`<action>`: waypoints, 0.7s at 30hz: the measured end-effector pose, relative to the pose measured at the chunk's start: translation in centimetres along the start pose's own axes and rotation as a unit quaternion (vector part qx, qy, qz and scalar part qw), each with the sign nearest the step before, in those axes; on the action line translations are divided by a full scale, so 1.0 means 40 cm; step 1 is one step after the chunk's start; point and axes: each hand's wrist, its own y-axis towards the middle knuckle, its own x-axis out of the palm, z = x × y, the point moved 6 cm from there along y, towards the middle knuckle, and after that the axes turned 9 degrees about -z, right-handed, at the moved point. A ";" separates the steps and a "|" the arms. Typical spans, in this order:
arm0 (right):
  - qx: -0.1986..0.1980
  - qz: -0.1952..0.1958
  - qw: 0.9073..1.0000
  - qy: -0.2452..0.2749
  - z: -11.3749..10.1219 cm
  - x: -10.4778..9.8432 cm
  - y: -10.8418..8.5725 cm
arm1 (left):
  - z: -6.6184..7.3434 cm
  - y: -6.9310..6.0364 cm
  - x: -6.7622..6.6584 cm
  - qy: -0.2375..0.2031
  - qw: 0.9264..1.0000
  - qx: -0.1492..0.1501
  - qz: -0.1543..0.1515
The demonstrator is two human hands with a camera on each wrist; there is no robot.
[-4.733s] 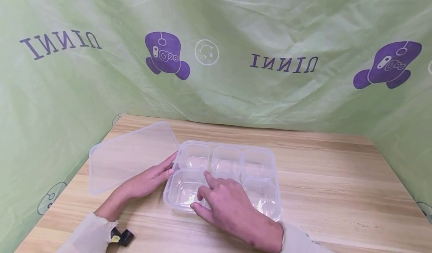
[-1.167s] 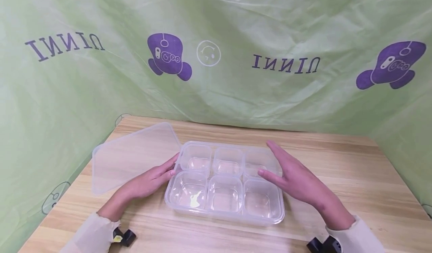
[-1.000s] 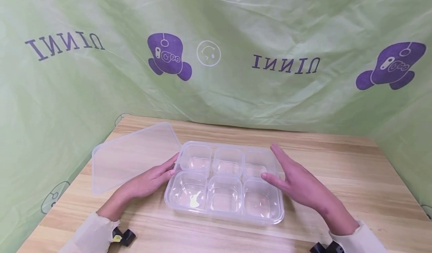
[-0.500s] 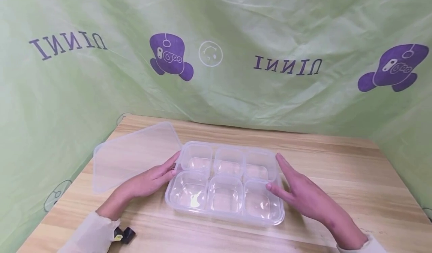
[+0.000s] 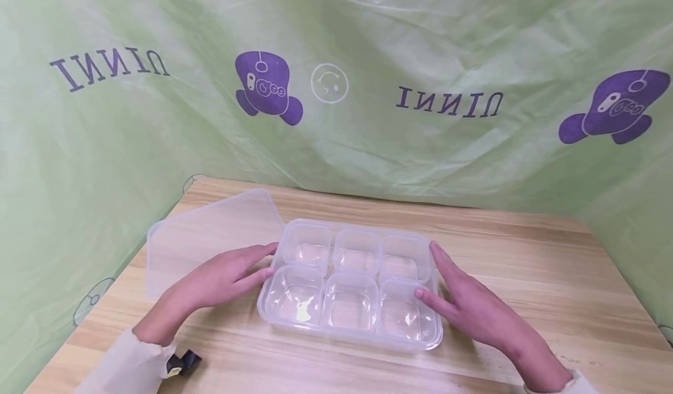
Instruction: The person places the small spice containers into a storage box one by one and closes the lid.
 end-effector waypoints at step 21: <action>-0.040 0.029 0.998 0.029 0.007 0.021 -0.009 | -0.205 -0.122 -0.142 0.059 0.985 -0.092 0.136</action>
